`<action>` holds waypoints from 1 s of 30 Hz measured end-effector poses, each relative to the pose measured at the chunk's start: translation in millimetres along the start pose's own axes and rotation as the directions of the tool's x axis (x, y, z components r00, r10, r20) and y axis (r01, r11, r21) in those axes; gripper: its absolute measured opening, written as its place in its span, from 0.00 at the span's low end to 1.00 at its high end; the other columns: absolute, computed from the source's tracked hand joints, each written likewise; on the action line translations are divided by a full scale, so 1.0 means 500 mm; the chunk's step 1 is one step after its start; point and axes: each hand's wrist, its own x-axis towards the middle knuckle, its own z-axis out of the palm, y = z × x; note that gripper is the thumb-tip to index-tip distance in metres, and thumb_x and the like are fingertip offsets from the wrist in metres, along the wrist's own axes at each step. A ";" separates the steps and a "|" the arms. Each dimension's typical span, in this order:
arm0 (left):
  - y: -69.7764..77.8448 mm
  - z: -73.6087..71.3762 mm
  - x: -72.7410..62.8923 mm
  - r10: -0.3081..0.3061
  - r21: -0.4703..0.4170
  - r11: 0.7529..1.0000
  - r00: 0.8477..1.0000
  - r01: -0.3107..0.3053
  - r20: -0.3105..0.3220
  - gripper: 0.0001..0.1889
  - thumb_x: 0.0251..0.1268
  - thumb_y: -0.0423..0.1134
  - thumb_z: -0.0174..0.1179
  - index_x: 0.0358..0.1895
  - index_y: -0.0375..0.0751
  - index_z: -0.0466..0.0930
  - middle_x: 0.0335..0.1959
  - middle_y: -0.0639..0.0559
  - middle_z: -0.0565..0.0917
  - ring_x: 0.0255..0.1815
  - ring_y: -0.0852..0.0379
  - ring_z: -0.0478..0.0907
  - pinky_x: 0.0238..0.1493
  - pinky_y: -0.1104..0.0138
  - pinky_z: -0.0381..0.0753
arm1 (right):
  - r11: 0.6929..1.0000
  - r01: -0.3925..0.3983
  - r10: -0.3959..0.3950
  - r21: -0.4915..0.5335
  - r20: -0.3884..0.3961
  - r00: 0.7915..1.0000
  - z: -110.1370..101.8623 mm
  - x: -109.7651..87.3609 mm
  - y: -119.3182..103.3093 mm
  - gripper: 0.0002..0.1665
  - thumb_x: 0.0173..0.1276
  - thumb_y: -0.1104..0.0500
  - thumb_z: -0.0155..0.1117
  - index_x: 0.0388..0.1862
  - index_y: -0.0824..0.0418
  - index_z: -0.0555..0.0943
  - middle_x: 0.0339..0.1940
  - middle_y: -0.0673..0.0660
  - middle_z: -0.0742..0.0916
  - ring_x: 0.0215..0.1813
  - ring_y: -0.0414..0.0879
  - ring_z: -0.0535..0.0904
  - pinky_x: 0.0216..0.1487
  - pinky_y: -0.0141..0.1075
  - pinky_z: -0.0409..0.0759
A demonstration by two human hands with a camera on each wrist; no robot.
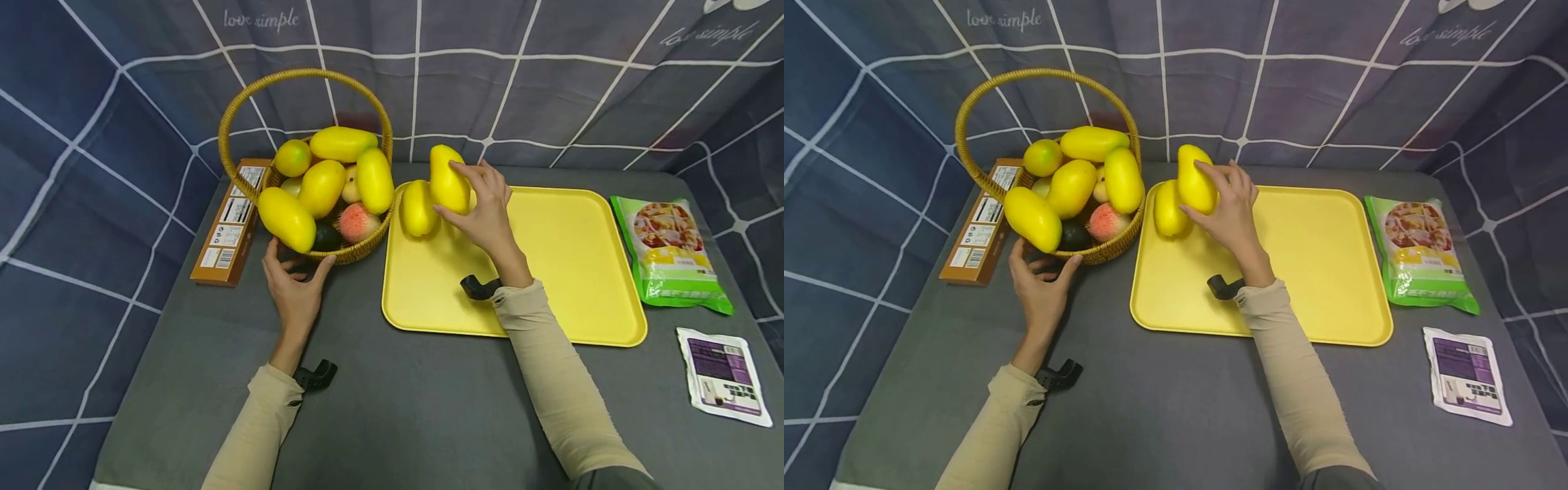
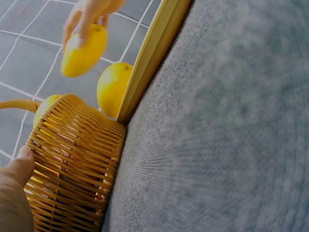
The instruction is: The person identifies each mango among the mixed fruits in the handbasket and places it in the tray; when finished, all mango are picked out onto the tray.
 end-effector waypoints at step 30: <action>0.075 -0.005 -0.006 -0.017 -0.033 0.999 1.000 0.017 0.001 0.45 0.54 0.34 0.73 0.73 0.36 0.56 0.65 0.35 0.65 0.48 0.34 0.73 0.42 0.52 0.73 | 0.929 -0.365 0.364 -0.061 0.321 0.874 -0.012 -0.013 0.091 0.50 0.52 0.43 0.79 0.70 0.52 0.66 0.59 0.66 0.69 0.54 0.59 0.69 0.56 0.50 0.72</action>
